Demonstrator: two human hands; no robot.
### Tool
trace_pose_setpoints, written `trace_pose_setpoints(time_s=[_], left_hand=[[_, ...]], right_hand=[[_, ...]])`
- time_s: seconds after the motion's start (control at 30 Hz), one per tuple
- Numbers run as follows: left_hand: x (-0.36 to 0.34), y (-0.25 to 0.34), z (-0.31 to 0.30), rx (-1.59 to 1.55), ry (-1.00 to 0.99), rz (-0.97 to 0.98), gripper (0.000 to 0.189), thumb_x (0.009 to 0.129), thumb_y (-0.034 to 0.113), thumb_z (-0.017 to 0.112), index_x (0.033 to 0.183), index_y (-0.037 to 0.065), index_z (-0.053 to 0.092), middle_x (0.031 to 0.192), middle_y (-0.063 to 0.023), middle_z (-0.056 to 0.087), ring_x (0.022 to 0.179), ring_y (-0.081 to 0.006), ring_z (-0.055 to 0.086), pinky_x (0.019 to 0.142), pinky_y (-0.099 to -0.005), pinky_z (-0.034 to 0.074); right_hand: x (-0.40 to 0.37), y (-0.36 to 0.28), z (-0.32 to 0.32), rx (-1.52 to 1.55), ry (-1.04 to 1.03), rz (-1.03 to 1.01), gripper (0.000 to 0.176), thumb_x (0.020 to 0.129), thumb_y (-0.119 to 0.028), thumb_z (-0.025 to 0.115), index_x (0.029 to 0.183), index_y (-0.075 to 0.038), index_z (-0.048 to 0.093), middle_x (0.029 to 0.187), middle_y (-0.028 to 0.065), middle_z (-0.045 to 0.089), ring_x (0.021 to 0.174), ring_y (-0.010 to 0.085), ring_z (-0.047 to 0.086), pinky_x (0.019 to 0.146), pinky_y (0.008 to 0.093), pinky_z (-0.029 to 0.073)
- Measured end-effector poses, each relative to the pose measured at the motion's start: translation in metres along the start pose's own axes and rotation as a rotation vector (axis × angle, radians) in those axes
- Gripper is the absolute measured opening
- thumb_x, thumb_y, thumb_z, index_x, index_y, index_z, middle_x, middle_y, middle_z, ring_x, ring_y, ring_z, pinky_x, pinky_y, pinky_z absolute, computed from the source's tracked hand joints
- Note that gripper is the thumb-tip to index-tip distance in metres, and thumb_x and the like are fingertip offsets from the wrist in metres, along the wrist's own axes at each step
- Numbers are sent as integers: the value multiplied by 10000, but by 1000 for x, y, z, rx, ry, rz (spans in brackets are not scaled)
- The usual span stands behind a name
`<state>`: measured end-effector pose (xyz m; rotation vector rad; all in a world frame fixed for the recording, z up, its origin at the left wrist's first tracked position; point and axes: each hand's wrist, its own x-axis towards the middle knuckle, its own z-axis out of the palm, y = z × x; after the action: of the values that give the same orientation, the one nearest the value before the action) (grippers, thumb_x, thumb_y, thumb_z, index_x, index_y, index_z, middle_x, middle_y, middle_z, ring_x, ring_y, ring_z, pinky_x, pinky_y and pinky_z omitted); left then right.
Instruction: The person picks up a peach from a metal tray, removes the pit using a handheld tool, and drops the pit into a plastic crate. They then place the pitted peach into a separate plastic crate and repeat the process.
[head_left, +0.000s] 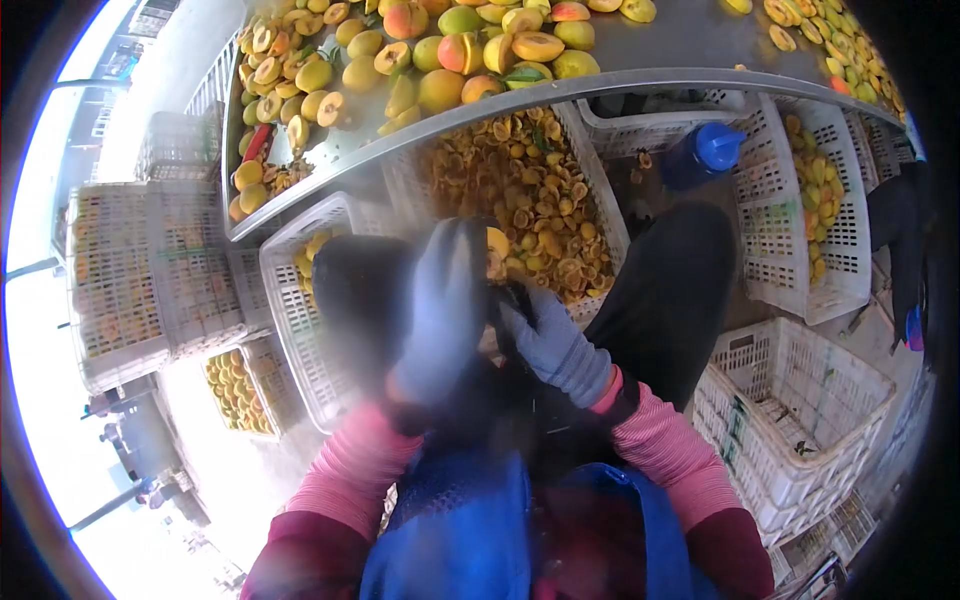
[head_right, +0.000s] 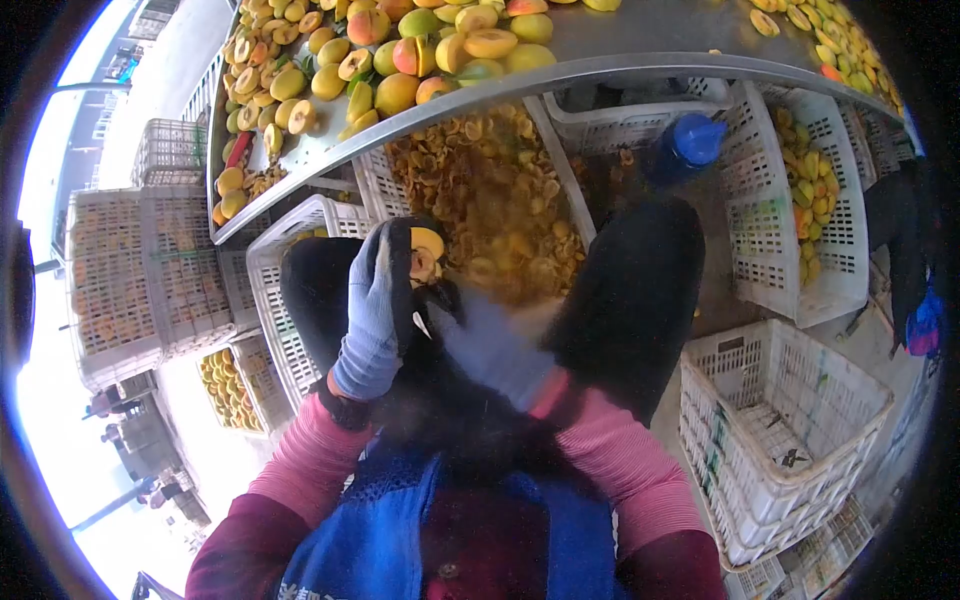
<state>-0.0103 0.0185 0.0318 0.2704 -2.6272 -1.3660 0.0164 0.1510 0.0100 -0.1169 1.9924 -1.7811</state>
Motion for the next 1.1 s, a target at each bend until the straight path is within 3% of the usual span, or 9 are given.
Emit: trace_pose_setpoints(time_s=[0.13, 0.23, 0.33, 0.53, 0.7, 0.83, 0.93, 1.0, 1.1], left_hand=[[1, -14, 4, 34, -53, 46, 257, 949, 195, 490, 1060, -22, 570, 861, -10, 578, 765, -64, 519, 670, -215, 442], [1, -10, 2, -124, -102, -4, 264, 947, 189, 478, 1064, -31, 565, 873, -19, 585, 772, -78, 532, 679, -219, 443], [11, 23, -4, -289, -239, -67, 286, 943, 193, 452, 1067, -40, 561, 908, -56, 602, 808, -120, 557, 726, -242, 449], [26, -5, -12, -254, -527, 218, 280, 926, 226, 459, 1033, -5, 576, 923, -114, 633, 811, -159, 589, 736, -290, 471], [5, 12, -13, -804, -386, -529, 358, 951, 341, 445, 986, 20, 599, 869, -68, 618, 781, -139, 574, 731, -276, 470], [-9, -27, -33, -984, -9, -611, 272, 911, 244, 521, 1026, 2, 566, 892, -64, 619, 814, -185, 586, 746, -292, 481], [5, -46, -112, 25, 380, 113, 244, 847, 56, 549, 1088, 21, 534, 1008, -90, 570, 916, -204, 555, 854, -323, 446], [22, -32, -167, 421, 242, 252, 285, 905, 253, 513, 1054, 17, 571, 1003, -116, 604, 905, -200, 583, 776, -324, 472], [44, -59, -206, 902, 69, -214, 299, 836, 276, 612, 1036, 53, 612, 869, -171, 606, 840, -314, 601, 758, -377, 470]], right_hand=[[1, -25, -16, 264, -191, 225, 372, 920, -295, 497, 1160, -13, 530, 921, 155, 625, 841, 307, 602, 776, 361, 482], [-3, 17, 9, 512, -79, -42, 305, 925, -338, 497, 1045, -66, 565, 791, 80, 595, 678, 213, 566, 594, 322, 466], [-5, -22, -22, 1170, -542, 504, 294, 932, -400, 471, 920, -120, 560, 678, 27, 531, 528, 142, 495, 427, 291, 397], [-4, -4, -1, 1887, -915, 690, 404, 928, -512, 391, 843, -133, 501, 579, -9, 389, 426, 118, 376, 352, 268, 316], [-4, -14, 7, 1864, -1005, 434, 438, 931, -522, 378, 867, -103, 489, 543, -32, 375, 384, 62, 355, 333, 207, 306], [4, -6, 6, 1854, -867, 437, 446, 936, -523, 361, 900, -107, 519, 569, -29, 395, 422, 72, 384, 365, 225, 340], [2, 38, 15, 1847, -842, 565, 452, 932, -539, 357, 899, -124, 534, 579, -33, 398, 439, 75, 381, 380, 234, 338], [0, 25, 11, 1684, -772, 607, 455, 932, -542, 355, 863, -135, 548, 565, -41, 379, 426, 76, 351, 374, 234, 303], [4, 15, 10, 1537, -708, 654, 438, 935, -522, 372, 817, -140, 550, 549, -42, 368, 423, 84, 350, 374, 236, 290]])
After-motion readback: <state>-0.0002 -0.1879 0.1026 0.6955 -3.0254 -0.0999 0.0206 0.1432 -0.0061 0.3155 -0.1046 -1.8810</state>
